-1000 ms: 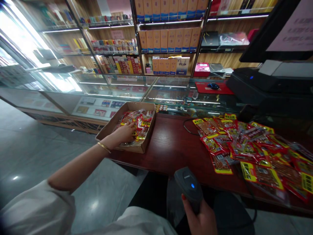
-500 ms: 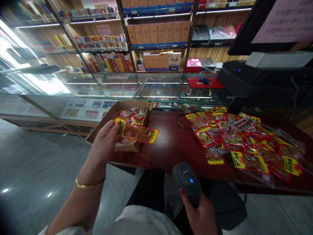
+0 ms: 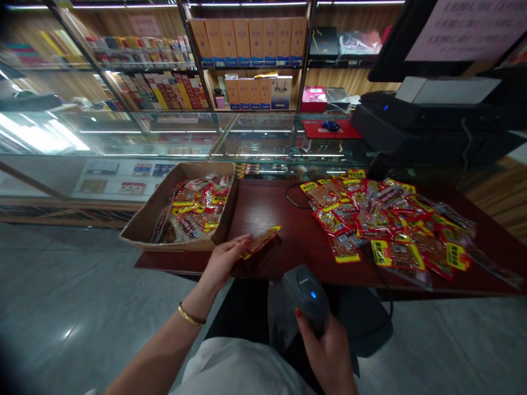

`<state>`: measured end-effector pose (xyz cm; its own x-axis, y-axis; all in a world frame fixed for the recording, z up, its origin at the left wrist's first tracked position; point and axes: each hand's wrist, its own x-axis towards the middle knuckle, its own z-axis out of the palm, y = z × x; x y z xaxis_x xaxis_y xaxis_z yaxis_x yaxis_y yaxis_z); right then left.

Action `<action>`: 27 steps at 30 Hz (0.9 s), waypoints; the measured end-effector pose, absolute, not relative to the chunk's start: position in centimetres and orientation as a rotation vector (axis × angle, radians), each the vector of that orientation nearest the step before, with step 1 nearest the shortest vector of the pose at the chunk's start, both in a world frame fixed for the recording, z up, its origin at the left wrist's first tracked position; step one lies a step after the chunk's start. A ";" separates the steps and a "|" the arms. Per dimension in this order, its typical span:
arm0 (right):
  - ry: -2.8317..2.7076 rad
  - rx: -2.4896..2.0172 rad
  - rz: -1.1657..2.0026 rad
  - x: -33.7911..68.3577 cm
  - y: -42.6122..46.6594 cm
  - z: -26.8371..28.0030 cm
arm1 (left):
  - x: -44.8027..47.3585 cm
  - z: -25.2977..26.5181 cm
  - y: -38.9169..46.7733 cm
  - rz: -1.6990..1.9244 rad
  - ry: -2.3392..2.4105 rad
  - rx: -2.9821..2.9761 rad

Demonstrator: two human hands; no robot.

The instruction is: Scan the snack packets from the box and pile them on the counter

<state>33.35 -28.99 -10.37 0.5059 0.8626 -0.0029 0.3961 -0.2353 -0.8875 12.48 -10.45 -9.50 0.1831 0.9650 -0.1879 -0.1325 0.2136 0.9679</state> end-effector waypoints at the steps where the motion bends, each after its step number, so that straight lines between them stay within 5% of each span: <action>1: -1.053 -1.830 0.654 33.3 -28.9 -10.4 | 12.2 -9.7 -10.3 0.990 1.094 1.162; 27: -1.302 -1.807 0.694 33.8 -26.8 -10.5 | 11.8 -12.1 -9.5 0.859 0.927 1.764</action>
<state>33.78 -26.79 -10.47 0.3239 0.9460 0.0143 0.5157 -0.1639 -0.8409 11.80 -9.45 -12.12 0.4690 0.8703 0.1505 0.2162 -0.2783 0.9358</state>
